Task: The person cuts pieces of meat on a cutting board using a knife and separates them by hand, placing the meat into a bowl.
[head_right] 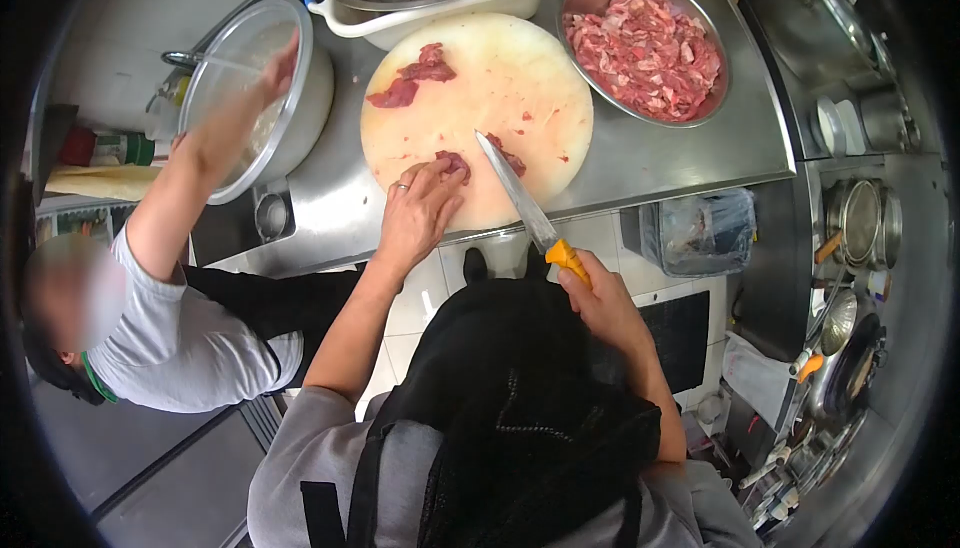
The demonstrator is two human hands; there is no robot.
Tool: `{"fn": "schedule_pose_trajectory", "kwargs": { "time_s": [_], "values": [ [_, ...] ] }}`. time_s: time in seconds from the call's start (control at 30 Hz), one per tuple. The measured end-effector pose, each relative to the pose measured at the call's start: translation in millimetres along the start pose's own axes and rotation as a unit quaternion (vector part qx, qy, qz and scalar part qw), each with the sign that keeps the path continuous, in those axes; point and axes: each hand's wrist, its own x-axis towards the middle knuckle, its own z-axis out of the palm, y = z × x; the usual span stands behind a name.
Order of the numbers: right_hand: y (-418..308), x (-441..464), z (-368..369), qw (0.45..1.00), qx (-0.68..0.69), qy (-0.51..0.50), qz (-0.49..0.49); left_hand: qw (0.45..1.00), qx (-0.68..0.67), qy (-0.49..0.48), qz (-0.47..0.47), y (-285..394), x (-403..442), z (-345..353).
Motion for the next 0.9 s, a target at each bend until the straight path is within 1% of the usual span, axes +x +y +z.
{"fn": "schedule_pose_trajectory", "kwargs": {
  "time_s": [0.13, 0.17, 0.2, 0.23, 0.3, 0.33, 0.37, 0.43, 0.5, 0.57, 0.6, 0.63, 0.7, 0.73, 0.8, 0.9],
  "values": [
    [6, 10, -1, 1.0, 0.02, -0.01, -0.016, 1.0, -0.015, -0.024, 0.002, -8, 3, -7],
    [8, 13, 0, 1.0, 0.02, -0.01, -0.017, 0.999, -0.046, -0.017, 0.011, -12, 4, -8],
    [9, 16, 2, 0.999, 0.043, -0.022, -0.005, 0.997, -0.077, -0.01, 0.021, -15, 6, -8],
    [10, 18, 3, 0.997, 0.067, -0.034, 0.007, 0.997, -0.076, -0.01, 0.021, -20, 5, -6],
    [8, 21, 6, 0.997, 0.064, -0.039, 0.001, 0.99, -0.11, 0.079, -0.033, -26, 9, -3],
    [9, 22, 7, 0.997, 0.058, -0.045, -0.005, 0.987, -0.106, 0.108, -0.056, -22, 14, 0],
    [8, 22, 7, 0.997, 0.059, -0.046, -0.003, 0.987, -0.106, 0.106, -0.057, -19, 20, 3],
    [8, 23, 7, 0.997, 0.062, -0.045, -0.003, 0.989, -0.139, 0.04, 0.01, -15, 30, 8],
    [12, 22, 5, 0.996, 0.077, -0.045, 0.007, 0.992, -0.125, 0.03, 0.009, -9, 28, 11],
    [15, 20, 0, 0.995, 0.093, -0.04, 0.015, 0.984, -0.165, -0.015, 0.064, -11, 24, 14],
    [17, 17, -1, 0.995, 0.094, -0.035, 0.015, 0.982, -0.172, -0.025, 0.077, -7, 20, 10],
    [18, 15, -2, 0.995, 0.095, -0.031, 0.015, 0.982, -0.172, -0.026, 0.079, -9, 18, 8],
    [16, 11, -3, 0.995, 0.099, -0.027, 0.01, 0.983, -0.169, 0.04, 0.066, -15, 18, 6],
    [16, 9, -4, 0.995, 0.1, -0.027, 0.007, 0.982, -0.17, 0.04, 0.071, -16, 18, 7],
    [18, 7, -3, 0.995, 0.099, -0.026, 0.001, 0.993, -0.067, 0.067, 0.076, -15, 15, 6],
    [26, 9, 2, 0.995, 0.09, -0.026, -0.012, 0.994, -0.059, 0.057, 0.067, 2, 13, 8]
  ]
}}
